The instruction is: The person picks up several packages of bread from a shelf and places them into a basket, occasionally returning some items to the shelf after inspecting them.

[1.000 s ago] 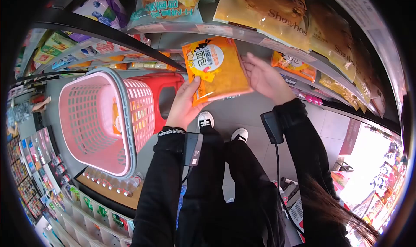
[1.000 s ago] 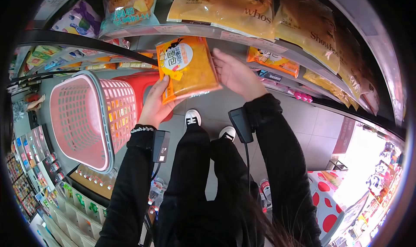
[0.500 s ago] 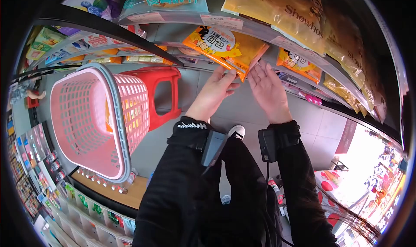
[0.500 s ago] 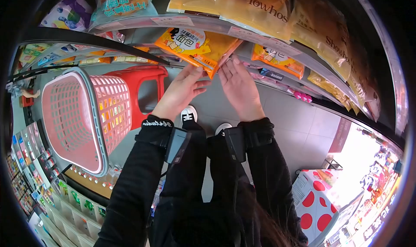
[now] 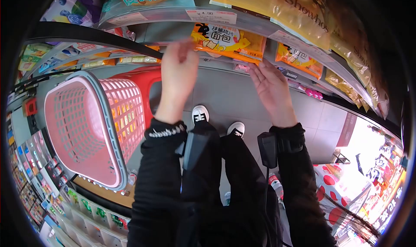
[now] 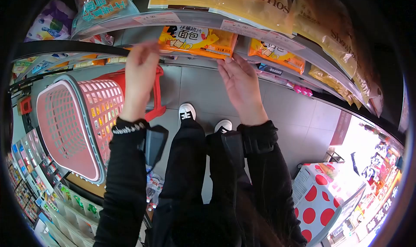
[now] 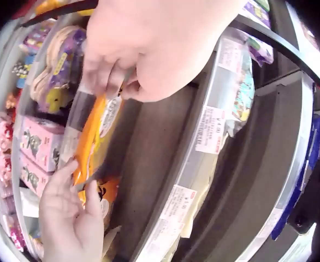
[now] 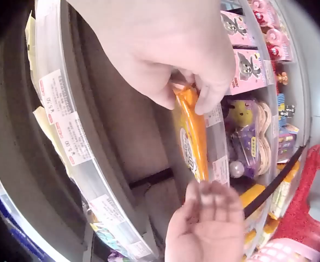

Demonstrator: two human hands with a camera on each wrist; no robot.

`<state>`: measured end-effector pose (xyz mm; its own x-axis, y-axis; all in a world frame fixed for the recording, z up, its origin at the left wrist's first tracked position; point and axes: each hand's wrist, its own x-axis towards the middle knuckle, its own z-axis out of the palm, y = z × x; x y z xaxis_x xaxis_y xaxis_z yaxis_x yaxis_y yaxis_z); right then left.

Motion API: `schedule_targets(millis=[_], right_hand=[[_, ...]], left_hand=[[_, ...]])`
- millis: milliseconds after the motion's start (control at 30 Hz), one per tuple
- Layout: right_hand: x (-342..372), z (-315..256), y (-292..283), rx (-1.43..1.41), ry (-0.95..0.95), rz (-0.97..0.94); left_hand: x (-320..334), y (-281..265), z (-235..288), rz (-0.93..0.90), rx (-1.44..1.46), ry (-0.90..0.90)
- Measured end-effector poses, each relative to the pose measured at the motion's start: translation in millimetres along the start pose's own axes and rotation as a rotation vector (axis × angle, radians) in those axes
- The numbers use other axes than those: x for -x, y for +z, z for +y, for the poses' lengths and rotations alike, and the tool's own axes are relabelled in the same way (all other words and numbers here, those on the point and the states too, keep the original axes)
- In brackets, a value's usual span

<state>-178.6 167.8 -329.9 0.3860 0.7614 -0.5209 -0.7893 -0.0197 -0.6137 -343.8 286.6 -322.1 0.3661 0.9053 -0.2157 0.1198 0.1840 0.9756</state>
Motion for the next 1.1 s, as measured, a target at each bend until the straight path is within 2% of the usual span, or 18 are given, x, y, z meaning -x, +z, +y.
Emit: schedule_targets(millis=[67, 100, 167, 200, 233, 267, 300, 367, 500, 567, 633, 667, 700, 800, 867, 900, 1033, 1100], right_hand=[[0, 3, 1, -0.008, -0.028, -0.023], [1, 5, 1, -0.01, -0.03, -0.022], [3, 8, 0, 0.225, -0.089, 0.084], [5, 8, 1, 0.226, -0.093, 0.086], [7, 8, 3, 0.557, -0.257, 0.135], [7, 8, 3, 0.888, -0.418, 0.184], [6, 7, 2, 0.89, -0.415, 0.186], [0, 5, 0, 1.32, -0.672, 0.047], [-16, 7, 5, 1.17, -0.66, -0.003], [-24, 2, 13, 0.965, -0.559, -0.033], [-39, -7, 17, 1.047, -0.47, -0.005], [-47, -11, 18, 1.129, -0.379, 0.023], [-52, -16, 22, 1.13, -0.377, 0.024], [-73, -25, 25, 1.318, -0.488, 0.068], [-90, -26, 15, 1.737, -0.782, 0.198], [-89, -27, 16, 1.737, -0.779, 0.197], [-79, -38, 34, 1.878, -0.413, 0.16], [-68, -29, 32, 1.723, -0.555, 0.107]], left_hand=[[-29, -8, -6, 0.242, -0.684, 0.539], [-38, -9, -2, 0.24, -0.685, 0.541], [-52, -12, 6, -0.004, -0.777, 0.132], [-55, -12, 7, -0.046, -0.761, 0.058], [-61, -15, 4, -0.047, -0.758, 0.06], [-67, -18, -1, -0.058, -0.921, 0.127], [-72, -20, -4, -0.071, -1.084, 0.195], [-79, -23, -12, -0.072, -1.068, 0.265], [-91, -21, -13, -0.131, -0.977, 0.351], [-101, -16, -15, -0.122, -0.982, 0.406], [-110, -7, -15, -0.159, -1.123, 0.689], [-116, -1, -14, -0.159, -1.175, 0.758], [-119, 6, -13, -0.152, -1.211, 0.783], [-123, 20, -14, -0.121, -1.293, 0.761], [-126, 26, -15, -0.108, -1.318, 0.743], [-126, 28, -17, -0.093, -1.336, 0.739], [-122, 35, -20, -0.058, -1.306, 0.684], [-109, 36, -18, -0.016, -1.189, 0.616]])
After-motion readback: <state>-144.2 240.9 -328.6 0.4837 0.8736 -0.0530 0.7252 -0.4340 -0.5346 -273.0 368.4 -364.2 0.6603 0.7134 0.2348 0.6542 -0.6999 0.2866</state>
